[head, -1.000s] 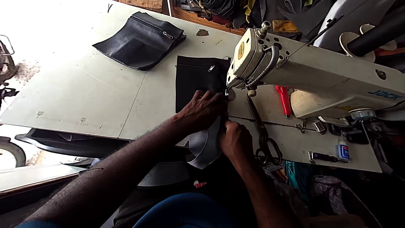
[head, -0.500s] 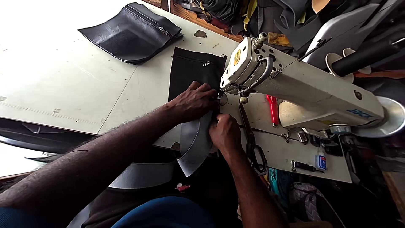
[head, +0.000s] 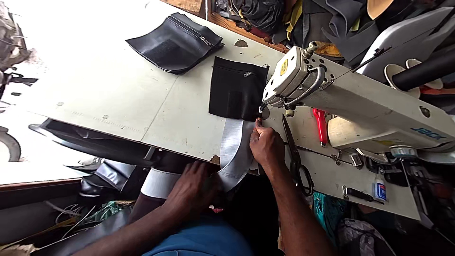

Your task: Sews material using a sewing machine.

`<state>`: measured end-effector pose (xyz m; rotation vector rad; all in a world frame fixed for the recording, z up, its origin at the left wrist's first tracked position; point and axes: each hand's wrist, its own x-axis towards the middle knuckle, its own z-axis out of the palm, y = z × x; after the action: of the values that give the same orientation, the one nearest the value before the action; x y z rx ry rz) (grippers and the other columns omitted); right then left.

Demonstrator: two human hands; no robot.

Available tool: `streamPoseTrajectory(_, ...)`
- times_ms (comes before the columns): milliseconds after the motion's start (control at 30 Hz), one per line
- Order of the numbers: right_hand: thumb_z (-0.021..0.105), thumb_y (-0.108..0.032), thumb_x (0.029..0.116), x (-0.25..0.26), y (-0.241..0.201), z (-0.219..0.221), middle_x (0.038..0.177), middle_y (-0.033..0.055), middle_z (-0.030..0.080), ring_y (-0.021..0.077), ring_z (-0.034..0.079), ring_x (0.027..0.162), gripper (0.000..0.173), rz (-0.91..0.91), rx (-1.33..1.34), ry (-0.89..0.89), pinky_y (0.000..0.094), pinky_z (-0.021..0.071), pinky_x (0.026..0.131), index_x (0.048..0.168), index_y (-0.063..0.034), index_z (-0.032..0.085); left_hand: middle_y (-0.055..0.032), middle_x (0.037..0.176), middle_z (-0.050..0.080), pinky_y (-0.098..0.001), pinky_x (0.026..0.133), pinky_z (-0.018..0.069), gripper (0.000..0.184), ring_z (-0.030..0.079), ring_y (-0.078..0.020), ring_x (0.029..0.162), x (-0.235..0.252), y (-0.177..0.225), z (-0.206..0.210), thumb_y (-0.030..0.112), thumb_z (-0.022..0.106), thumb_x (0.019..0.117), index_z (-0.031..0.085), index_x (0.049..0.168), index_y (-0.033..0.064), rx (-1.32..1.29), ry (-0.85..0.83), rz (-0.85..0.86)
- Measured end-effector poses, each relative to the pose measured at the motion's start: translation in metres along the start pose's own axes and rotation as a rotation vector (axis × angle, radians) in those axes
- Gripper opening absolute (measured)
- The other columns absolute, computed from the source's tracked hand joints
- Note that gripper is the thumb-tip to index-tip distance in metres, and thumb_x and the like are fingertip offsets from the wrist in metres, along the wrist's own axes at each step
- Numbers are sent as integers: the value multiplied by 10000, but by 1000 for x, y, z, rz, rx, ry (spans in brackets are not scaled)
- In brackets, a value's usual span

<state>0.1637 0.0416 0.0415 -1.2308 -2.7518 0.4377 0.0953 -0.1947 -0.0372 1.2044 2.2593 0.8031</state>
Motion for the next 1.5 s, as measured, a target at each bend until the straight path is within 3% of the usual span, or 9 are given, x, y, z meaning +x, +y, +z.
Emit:
streamPoseTrajectory(300, 640, -352, 970, -74, 6, 6, 1024, 123, 670, 247, 650, 896, 432, -148, 132, 419, 443, 569, 761, 1311, -97, 716, -26, 661, 587, -388, 555, 506, 428, 603, -157, 602, -19, 56, -58, 463, 513, 1058, 635, 871, 98, -404, -403, 267)
streamPoseTrajectory(467, 647, -170, 1012, -148, -7, 2, 1012, 156, 700, 190, 712, 843, 388, 286, 1394, -201, 349, 625, 719, 1318, 33, 522, -5, 559, 467, -356, 473, 394, 561, 488, -141, 499, -27, 70, -98, 445, 379, 1110, 564, 703, 107, -516, -548, 292)
streamPoseTrajectory(667, 567, -57, 1034, -154, -24, -6, 1018, 226, 723, 254, 752, 884, 237, 497, 1793, -327, 435, 641, 831, 1233, 70, 574, -108, 896, 718, -402, 578, 603, 850, 702, -215, 680, -7, 52, -59, 807, 232, 967, 668, 1060, 83, -1125, -833, -446)
streamPoseTrajectory(800, 532, -90, 1058, -157, -14, 13, 1122, 220, 700, 285, 729, 1006, 321, 469, 1899, -495, 483, 607, 923, 1350, 30, 472, -132, 967, 747, -376, 657, 632, 434, 743, -224, 794, 14, 39, -41, 453, 599, 1026, 682, 1137, 41, -1185, -462, -336)
streamPoseTrajectory(1000, 561, -105, 1047, -159, -2, 29, 1131, 235, 697, 305, 731, 1002, 397, 529, 1770, -491, 480, 616, 909, 1397, 25, 428, 55, 580, 551, -321, 486, 476, 307, 541, -79, 515, 13, 0, -34, 370, 631, 931, 622, 697, 172, -164, 224, 99)
streamPoseTrajectory(1167, 539, -199, 1072, -154, 10, 30, 1134, 203, 705, 283, 723, 1025, 380, 381, 1731, -665, 477, 603, 935, 1378, 14, 464, -52, 1643, 392, -562, 1210, 332, 644, 365, -301, 1511, 22, -5, -53, 73, 549, 977, 430, 1565, 310, 493, 54, 764)
streamPoseTrajectory(1267, 549, -251, 1072, -141, 18, 11, 1061, 114, 735, 209, 739, 933, 332, 260, 1197, -716, 394, 636, 820, 1318, -29, 539, -11, 1641, 409, -546, 1263, 270, 502, 326, -250, 1543, 29, 1, -39, 74, 480, 1052, 513, 1519, 254, 437, -53, 925)
streamPoseTrajectory(1400, 644, -475, 973, -119, 22, -19, 724, 75, 673, 263, 682, 648, 382, 58, 161, 41, 529, 563, 573, 942, -100, 709, -6, 1433, 639, -432, 1211, 407, 325, 544, -189, 1393, 28, 5, -36, 117, 562, 1015, 693, 1309, 167, 126, -17, 920)
streamPoseTrajectory(1500, 628, -482, 995, -88, 27, -19, 966, 140, 683, 299, 683, 794, 500, 63, 99, 388, 516, 580, 671, 1198, -25, 647, 4, 1430, 643, -419, 1220, 404, 352, 551, -154, 1385, 27, 2, -38, 174, 619, 982, 692, 1326, 176, -66, -52, 852)
